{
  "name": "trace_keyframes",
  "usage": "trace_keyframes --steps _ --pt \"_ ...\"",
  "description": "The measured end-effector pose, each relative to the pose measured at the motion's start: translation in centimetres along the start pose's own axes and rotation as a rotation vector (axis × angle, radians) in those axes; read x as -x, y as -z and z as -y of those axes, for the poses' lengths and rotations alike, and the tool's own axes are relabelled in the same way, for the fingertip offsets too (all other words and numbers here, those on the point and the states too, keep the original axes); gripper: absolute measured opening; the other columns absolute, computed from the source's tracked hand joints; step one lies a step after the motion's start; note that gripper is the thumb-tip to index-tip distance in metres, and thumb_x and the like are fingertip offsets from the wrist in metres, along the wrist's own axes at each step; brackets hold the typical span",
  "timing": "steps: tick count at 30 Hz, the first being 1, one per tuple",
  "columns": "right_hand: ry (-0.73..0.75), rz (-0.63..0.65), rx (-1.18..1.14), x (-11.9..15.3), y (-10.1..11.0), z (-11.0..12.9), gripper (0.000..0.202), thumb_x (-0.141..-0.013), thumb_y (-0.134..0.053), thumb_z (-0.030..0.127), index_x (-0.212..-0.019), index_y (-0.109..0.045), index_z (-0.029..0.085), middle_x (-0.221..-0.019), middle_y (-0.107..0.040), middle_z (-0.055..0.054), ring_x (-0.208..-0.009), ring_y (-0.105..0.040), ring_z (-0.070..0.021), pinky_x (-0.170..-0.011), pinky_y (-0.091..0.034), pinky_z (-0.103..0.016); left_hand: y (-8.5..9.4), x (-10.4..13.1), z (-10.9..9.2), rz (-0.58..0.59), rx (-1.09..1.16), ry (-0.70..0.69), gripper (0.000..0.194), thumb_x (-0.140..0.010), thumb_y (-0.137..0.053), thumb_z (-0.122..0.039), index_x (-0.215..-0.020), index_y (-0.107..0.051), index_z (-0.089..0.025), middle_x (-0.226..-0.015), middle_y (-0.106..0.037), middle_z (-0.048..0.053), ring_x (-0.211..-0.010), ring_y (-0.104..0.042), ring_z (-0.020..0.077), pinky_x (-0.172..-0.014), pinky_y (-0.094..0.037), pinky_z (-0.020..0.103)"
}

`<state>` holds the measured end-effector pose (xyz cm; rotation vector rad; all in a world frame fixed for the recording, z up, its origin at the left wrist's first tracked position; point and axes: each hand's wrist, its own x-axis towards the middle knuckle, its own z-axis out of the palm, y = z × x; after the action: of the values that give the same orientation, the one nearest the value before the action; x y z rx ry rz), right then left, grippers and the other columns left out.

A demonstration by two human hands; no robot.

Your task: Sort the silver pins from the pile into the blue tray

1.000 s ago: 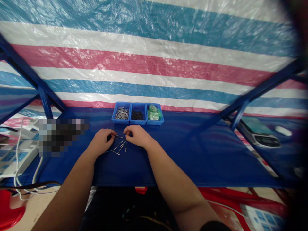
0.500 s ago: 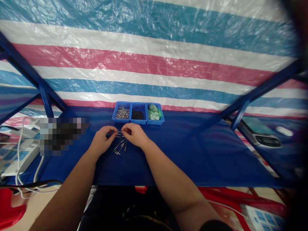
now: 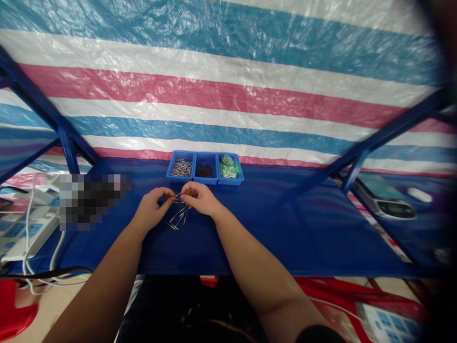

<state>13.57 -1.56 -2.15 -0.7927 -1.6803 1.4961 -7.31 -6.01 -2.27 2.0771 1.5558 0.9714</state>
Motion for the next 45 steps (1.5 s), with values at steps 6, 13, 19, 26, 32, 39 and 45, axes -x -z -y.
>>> trace_keyframes --steps 6,13,19,26,32,39,45 --pt "-0.048 0.077 0.009 0.3 0.5 0.9 0.008 -0.08 -0.063 0.024 -0.081 -0.061 0.017 -0.062 -0.058 0.005 -0.05 -0.055 -0.009 -0.05 -0.045 -0.02 0.0 0.1 -0.5 0.009 0.012 -0.019 0.022 -0.091 -0.061 -0.041 -0.098 -0.07 -0.023 -0.091 -0.072 0.004 -0.084 -0.064 0.0196 -0.076 -0.05 0.032" --pt "-0.026 0.027 0.09 0.3 1.4 1.3 0.007 -0.08 -0.062 0.022 -0.077 -0.064 0.016 -0.063 -0.057 0.003 -0.052 -0.051 -0.0086 -0.051 -0.044 -0.02 0.6 -0.1 -0.4 -0.283 0.052 0.158 0.022 -0.093 -0.058 -0.041 -0.092 -0.064 -0.021 -0.08 -0.065 0.0 -0.07 -0.057 0.0147 -0.067 -0.045 0.027" --pt "0.189 -0.139 -0.003 0.1 1.3 1.6 0.047 -0.084 -0.067 0.023 -0.13 -0.056 0.026 -0.139 -0.056 -0.008 -0.123 -0.059 -0.0209 -0.097 -0.055 -0.036 0.3 -0.1 -0.2 -0.263 0.096 0.162 0.022 -0.093 -0.059 -0.042 -0.096 -0.063 -0.02 -0.081 -0.064 0.0 -0.068 -0.056 0.0142 -0.066 -0.045 0.027" --pt "0.165 -0.246 0.109 0.3 2.9 1.7 0.027 -0.086 -0.066 0.03 -0.111 -0.061 0.02 -0.11 -0.064 -0.007 -0.089 -0.062 -0.0157 -0.075 -0.054 -0.028 0.3 -0.1 0.3 -0.183 0.019 0.168 0.019 -0.091 -0.059 -0.039 -0.094 -0.064 -0.021 -0.079 -0.065 -0.001 -0.073 -0.06 0.016 -0.07 -0.046 0.028" --pt "0.08 -0.32 0.32 0.9 6.0 2.2 0.015 -0.087 -0.06 0.028 -0.095 -0.065 0.017 -0.075 -0.061 0.0 -0.063 -0.053 -0.0119 -0.06 -0.043 -0.024 -0.2 -0.2 1.2 -0.008 -0.046 0.089 0.016 -0.087 -0.062 -0.034 -0.096 -0.066 -0.021 -0.084 -0.066 0.002 -0.08 -0.062 0.0193 -0.078 -0.048 0.033" --pt "-0.301 -0.03 0.712 3.5 9.3 2.1 0.018 -0.072 -0.067 0.009 -0.087 -0.072 0.015 -0.079 -0.071 -0.003 -0.071 -0.064 -0.0148 -0.064 -0.047 -0.024 -0.5 -0.2 1.5 0.067 -0.151 -0.015 0.013 -0.086 -0.06 -0.028 -0.094 -0.066 -0.021 -0.087 -0.065 0.003 -0.085 -0.059 0.0217 -0.082 -0.046 0.038" --pt "-0.406 0.038 0.737 4.0 9.7 1.9 0.032 -0.064 -0.073 0.005 -0.094 -0.07 0.016 -0.082 -0.072 -0.002 -0.07 -0.066 -0.0148 -0.059 -0.045 -0.022 -0.6 -0.3 1.6 0.075 -0.16 -0.028 0.012 -0.086 -0.059 -0.026 -0.092 -0.067 -0.021 -0.086 -0.065 0.003 -0.084 -0.059 0.0217 -0.082 -0.045 0.037"
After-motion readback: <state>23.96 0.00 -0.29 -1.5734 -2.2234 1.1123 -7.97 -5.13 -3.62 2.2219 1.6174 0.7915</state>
